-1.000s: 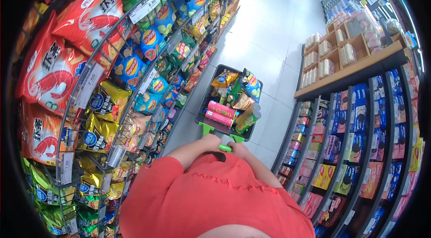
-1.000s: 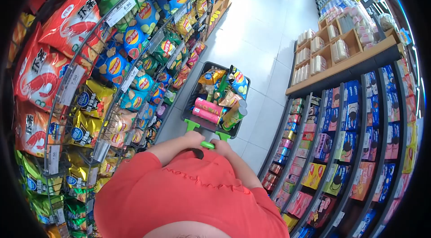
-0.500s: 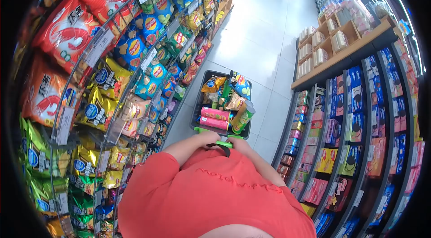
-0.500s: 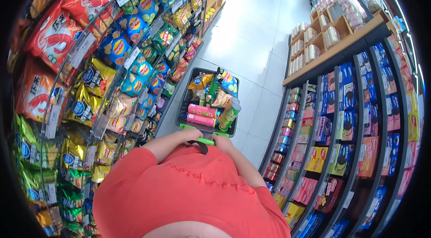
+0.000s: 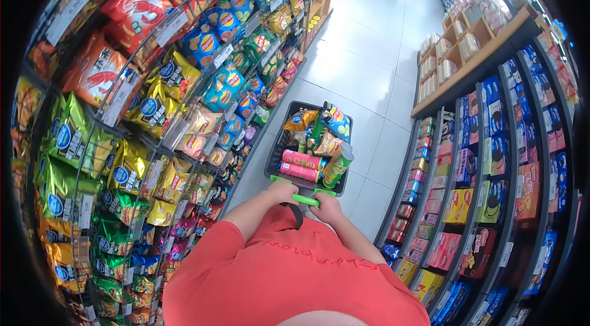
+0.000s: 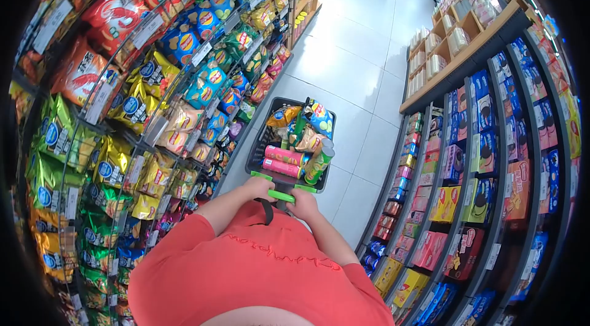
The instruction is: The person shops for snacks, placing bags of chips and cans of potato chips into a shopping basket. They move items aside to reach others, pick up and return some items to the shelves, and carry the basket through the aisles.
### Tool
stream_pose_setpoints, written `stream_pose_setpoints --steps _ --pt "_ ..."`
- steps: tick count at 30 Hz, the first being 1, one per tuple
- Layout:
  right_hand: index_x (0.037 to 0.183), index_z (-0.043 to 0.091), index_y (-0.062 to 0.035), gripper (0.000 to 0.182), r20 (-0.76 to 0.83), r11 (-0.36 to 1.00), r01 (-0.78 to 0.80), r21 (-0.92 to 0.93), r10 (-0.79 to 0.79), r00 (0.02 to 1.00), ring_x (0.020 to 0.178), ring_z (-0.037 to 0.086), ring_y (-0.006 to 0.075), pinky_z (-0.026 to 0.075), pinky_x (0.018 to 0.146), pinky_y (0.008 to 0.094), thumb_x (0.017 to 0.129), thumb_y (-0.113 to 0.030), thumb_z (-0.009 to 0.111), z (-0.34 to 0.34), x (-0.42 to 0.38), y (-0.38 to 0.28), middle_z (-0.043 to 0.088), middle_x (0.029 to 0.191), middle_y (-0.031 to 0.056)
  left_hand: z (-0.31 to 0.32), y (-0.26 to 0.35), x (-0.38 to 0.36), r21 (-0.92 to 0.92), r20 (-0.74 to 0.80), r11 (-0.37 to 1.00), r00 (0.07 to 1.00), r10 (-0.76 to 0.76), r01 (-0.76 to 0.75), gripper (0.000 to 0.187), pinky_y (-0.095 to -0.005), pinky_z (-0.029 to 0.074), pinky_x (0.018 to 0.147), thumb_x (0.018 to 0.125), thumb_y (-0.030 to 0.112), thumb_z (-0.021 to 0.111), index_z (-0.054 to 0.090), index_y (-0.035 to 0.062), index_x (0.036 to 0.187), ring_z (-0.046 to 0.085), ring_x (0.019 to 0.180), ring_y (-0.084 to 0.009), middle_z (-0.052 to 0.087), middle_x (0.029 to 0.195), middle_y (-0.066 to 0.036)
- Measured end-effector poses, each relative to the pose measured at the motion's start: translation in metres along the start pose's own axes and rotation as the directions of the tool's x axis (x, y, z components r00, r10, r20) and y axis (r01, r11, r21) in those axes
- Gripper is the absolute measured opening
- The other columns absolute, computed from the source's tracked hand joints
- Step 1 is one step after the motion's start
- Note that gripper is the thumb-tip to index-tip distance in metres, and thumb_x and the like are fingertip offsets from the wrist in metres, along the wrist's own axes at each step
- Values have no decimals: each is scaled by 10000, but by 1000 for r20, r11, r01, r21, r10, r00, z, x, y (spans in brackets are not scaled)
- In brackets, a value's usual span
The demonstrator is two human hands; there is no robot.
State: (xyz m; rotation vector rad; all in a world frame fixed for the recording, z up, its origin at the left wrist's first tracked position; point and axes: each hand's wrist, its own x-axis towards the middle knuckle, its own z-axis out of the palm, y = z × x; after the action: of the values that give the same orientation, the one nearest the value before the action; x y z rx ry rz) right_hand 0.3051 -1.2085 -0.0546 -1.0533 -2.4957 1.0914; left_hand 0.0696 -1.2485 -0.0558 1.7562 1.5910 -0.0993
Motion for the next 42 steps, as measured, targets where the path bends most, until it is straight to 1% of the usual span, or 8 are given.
stream_pose_setpoints --steps 9,11,17,25,27,33,36,42 --pt "936 665 -91 267 -44 995 -92 -42 90 995 861 671 348 541 736 432 744 -263 733 11 -40 -28 685 906 129 14 20 -50 -35 -26 998 999 47 -48 452 -465 525 753 748 543 713 692 114 890 679 872 -358 707 898 -143" --pt "914 667 -94 274 97 986 -100 -134 114 989 847 679 345 548 729 430 724 -276 746 14 -54 -38 696 896 122 35 16 -64 -66 3 986 988 153 -152 418 -463 527 760 773 506 701 694 111 910 679 873 -363 710 915 -156" --pt "893 680 -105 282 -41 983 -142 -118 138 990 797 684 341 552 695 422 695 -280 780 55 -95 -70 696 859 123 63 -1 -118 -217 -91 907 932 350 -361 297 -481 518 822 819 338 678 674 64 934 671 921 -371 689 923 -181" --pt "963 696 -79 297 -59 946 -317 -61 314 948 832 679 376 545 716 438 761 -287 762 104 -145 -134 695 886 172 73 -14 -167 -122 -52 914 923 382 -386 324 -485 525 828 773 375 664 704 90 922 676 918 -363 704 922 -164" --pt "983 694 -76 310 -54 942 -336 4 335 941 845 682 372 546 734 433 767 -289 759 120 -153 -144 697 898 178 74 -23 -174 -46 40 926 926 376 -374 315 -486 530 814 764 378 658 714 112 923 680 905 -360 710 912 -155" --pt "1041 655 -64 381 155 923 -359 138 338 928 884 667 410 523 748 454 818 -364 728 157 -176 -150 681 927 221 84 -40 -212 25 14 929 930 368 -368 274 -466 533 792 755 365 705 720 146 920 686 895 -334 714 914 -124" --pt "1108 622 -53 407 345 875 -412 255 316 884 892 673 325 504 781 387 871 -378 685 162 -179 -158 677 931 197 93 -44 -226 55 -21 935 936 352 -351 274 -458 531 781 747 375 733 717 157 912 684 896 -328 712 898 -109" --pt "1094 646 -56 383 394 885 -335 323 196 898 830 654 271 505 766 374 852 -345 711 153 -202 -184 686 905 143 126 -35 -259 65 -53 961 961 271 -268 344 -454 527 767 696 445 793 707 153 858 681 875 -316 706 865 -101"
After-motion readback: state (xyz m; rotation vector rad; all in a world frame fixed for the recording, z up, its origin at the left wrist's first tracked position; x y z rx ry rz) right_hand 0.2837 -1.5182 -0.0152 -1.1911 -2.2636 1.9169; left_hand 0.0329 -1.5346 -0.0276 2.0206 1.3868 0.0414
